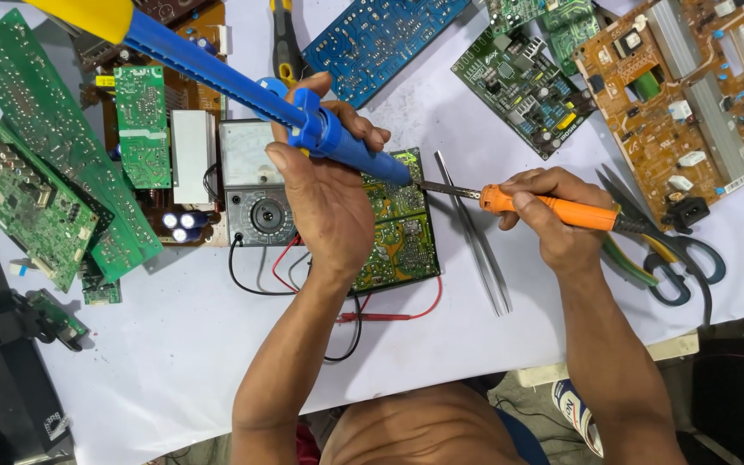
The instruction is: The person uses a soldering iron and a desoldering pump to remove solder from a green circuit board. They then use tweezers to adjust components on the board. The workspace contains multiple circuit boards, a multimeter, and various tools.
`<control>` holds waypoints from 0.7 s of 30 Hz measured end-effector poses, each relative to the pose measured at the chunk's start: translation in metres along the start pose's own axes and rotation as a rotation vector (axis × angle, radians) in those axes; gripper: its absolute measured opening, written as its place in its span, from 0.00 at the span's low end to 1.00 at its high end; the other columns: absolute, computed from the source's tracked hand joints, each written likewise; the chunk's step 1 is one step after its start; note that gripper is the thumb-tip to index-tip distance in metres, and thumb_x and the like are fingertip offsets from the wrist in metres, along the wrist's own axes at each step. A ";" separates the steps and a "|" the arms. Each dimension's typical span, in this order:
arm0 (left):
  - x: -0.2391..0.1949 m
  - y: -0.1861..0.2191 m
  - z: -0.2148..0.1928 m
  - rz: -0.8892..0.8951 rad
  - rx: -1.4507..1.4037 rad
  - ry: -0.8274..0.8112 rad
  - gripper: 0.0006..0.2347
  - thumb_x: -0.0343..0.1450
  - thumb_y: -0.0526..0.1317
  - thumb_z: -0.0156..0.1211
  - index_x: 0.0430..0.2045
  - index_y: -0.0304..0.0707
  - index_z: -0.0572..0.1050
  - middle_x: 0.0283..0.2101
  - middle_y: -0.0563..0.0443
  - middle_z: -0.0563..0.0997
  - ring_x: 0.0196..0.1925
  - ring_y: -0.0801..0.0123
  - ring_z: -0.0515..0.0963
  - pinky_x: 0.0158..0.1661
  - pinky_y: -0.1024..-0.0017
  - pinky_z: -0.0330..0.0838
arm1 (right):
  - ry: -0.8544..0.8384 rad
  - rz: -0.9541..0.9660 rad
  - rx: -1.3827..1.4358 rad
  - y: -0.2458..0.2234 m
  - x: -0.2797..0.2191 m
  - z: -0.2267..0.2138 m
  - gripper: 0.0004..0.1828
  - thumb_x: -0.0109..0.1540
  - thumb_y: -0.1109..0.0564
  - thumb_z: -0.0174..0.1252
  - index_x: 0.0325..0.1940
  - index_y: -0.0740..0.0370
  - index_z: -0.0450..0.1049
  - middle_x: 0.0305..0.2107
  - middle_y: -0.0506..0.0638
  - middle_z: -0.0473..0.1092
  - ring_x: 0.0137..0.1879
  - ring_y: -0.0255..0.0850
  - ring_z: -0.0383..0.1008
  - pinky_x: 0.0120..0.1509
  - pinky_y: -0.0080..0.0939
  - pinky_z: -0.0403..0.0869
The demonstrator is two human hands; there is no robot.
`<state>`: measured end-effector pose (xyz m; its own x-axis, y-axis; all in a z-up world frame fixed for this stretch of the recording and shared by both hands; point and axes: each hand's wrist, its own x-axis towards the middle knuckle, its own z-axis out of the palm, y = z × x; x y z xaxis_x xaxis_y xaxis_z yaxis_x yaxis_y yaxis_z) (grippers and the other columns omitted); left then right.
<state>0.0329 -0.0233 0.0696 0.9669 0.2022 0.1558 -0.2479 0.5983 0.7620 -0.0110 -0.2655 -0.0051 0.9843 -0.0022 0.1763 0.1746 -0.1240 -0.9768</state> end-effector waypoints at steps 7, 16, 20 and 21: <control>-0.001 -0.001 -0.001 -0.018 -0.033 -0.003 0.27 0.76 0.64 0.42 0.57 0.40 0.65 0.39 0.45 0.70 0.39 0.62 0.73 0.51 0.60 0.73 | 0.005 0.014 -0.001 -0.001 0.001 0.000 0.10 0.66 0.62 0.56 0.44 0.75 0.75 0.38 0.66 0.74 0.26 0.53 0.78 0.33 0.39 0.78; -0.002 -0.012 -0.006 0.048 -0.046 -0.076 0.27 0.74 0.65 0.55 0.54 0.43 0.63 0.40 0.46 0.68 0.38 0.64 0.71 0.46 0.63 0.73 | 0.020 0.051 0.002 -0.002 0.001 0.002 0.10 0.66 0.61 0.56 0.43 0.74 0.75 0.39 0.66 0.75 0.25 0.52 0.77 0.34 0.38 0.78; -0.002 -0.018 -0.009 0.114 -0.023 -0.109 0.25 0.76 0.63 0.55 0.53 0.44 0.62 0.40 0.48 0.67 0.38 0.66 0.70 0.42 0.66 0.73 | 0.035 0.053 -0.002 -0.005 0.001 0.004 0.11 0.66 0.59 0.57 0.42 0.73 0.75 0.37 0.65 0.75 0.25 0.50 0.77 0.34 0.38 0.77; -0.003 -0.020 -0.010 0.134 -0.018 -0.095 0.24 0.77 0.62 0.54 0.54 0.44 0.62 0.42 0.48 0.66 0.40 0.67 0.70 0.42 0.66 0.74 | 0.052 0.079 0.003 -0.005 0.001 0.005 0.11 0.66 0.58 0.57 0.42 0.72 0.76 0.37 0.64 0.75 0.24 0.49 0.76 0.34 0.37 0.77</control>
<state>0.0347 -0.0285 0.0477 0.9261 0.2077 0.3148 -0.3756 0.5850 0.7188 -0.0113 -0.2602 -0.0004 0.9925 -0.0632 0.1042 0.0962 -0.1187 -0.9883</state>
